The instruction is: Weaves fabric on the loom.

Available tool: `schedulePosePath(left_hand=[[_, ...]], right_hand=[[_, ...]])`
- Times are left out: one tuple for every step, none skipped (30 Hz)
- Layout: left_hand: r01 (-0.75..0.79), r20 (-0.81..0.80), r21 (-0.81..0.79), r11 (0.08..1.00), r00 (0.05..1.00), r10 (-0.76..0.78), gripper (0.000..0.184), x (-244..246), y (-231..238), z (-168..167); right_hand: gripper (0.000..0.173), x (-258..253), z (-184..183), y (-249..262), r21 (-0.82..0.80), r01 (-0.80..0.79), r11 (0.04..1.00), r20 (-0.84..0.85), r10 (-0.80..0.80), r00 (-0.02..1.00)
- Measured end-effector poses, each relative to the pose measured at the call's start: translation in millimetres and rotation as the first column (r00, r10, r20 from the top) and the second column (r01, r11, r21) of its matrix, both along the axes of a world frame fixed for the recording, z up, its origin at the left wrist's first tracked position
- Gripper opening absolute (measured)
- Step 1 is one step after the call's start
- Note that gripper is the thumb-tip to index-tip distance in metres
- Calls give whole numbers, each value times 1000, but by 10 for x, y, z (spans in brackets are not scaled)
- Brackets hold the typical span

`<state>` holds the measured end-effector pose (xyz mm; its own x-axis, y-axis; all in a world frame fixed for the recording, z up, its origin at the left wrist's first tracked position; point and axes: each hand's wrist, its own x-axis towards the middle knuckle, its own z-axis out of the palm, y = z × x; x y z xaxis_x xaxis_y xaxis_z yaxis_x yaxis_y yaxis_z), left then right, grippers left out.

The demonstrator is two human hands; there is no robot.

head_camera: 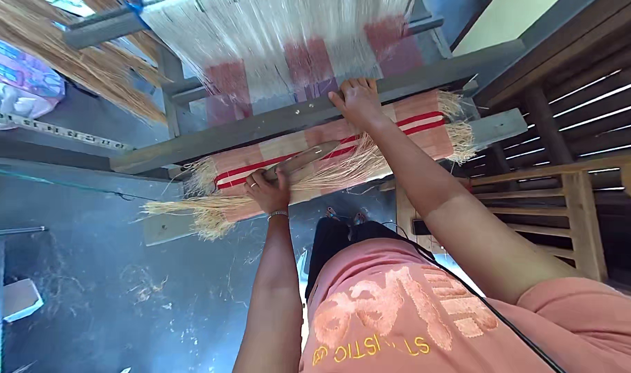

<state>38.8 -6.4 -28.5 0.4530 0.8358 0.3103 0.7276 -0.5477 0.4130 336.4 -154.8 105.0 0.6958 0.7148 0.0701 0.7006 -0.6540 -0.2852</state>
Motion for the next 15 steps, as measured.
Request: schedulePosePath(left_hand=[[-8, 2, -1, 1000, 1000, 8, 63, -1, -2, -3], [-14, 7, -1, 1000, 1000, 14, 64, -6, -4, -2], [-17, 9, -1, 1000, 1000, 17, 64, -12, -5, 4], [-20, 17, 5, 1000, 1000, 20, 64, -5, -2, 16], [-22, 21, 7, 1000, 1000, 22, 63, 5, 1, 25], [-25, 15, 0, 1000, 1000, 25, 63, 10, 0, 35], [-26, 11, -2, 1000, 1000, 26, 63, 10, -6, 41], [-28, 13, -2, 1000, 1000, 28, 62, 10, -10, 42], [-31, 11, 0, 1000, 999, 31, 62, 10, -9, 37], [-30, 12, 4, 1000, 999, 30, 61, 6, -6, 35], [-26, 8, 9, 1000, 1000, 26, 60, 2, -3, 38], [-22, 2, 12, 1000, 1000, 22, 58, -1, 2, 39], [-19, -2, 12, 1000, 1000, 19, 57, 0, 7, 38], [-17, -2, 11, 1000, 1000, 17, 57, 4, 11, 32], [-14, 1, 14, 1000, 1000, 14, 57, 8, 14, 21]], right_hand=[[70, -6, -7, -3, 3, 2, 1000, 4, -2, 1000], [70, -11, -3, 5, 2, 0, 1000, 3, 0, 1000], [69, -23, 6, 10, -6, -3, 1000, -3, 3, 1000], [69, -28, 20, 14, -16, -5, 1000, -12, 5, 1000], [69, -22, 32, 18, -25, -8, 1000, -12, 8, 1000], [69, -15, 37, 20, -30, -11, 999, -8, 11, 1000], [69, -15, 37, 19, -35, -13, 999, -7, 13, 1000], [70, -16, 36, 20, -42, -13, 999, -5, 12, 1000], [70, -19, 39, 24, -52, -11, 999, -2, 11, 1000], [71, -26, 42, 29, -61, -10, 998, 1, 10, 1000], [71, -37, 43, 31, -59, -8, 998, 6, 9, 1000], [71, -44, 42, 31, -53, -8, 999, 14, 8, 1000], [71, -46, 32, 31, -41, -6, 999, 26, 7, 1000], [70, -46, 12, 33, -19, -1, 1000, 51, 2, 999], [69, -45, -17, 34, 0, 5, 1000, 79, -5, 997]])
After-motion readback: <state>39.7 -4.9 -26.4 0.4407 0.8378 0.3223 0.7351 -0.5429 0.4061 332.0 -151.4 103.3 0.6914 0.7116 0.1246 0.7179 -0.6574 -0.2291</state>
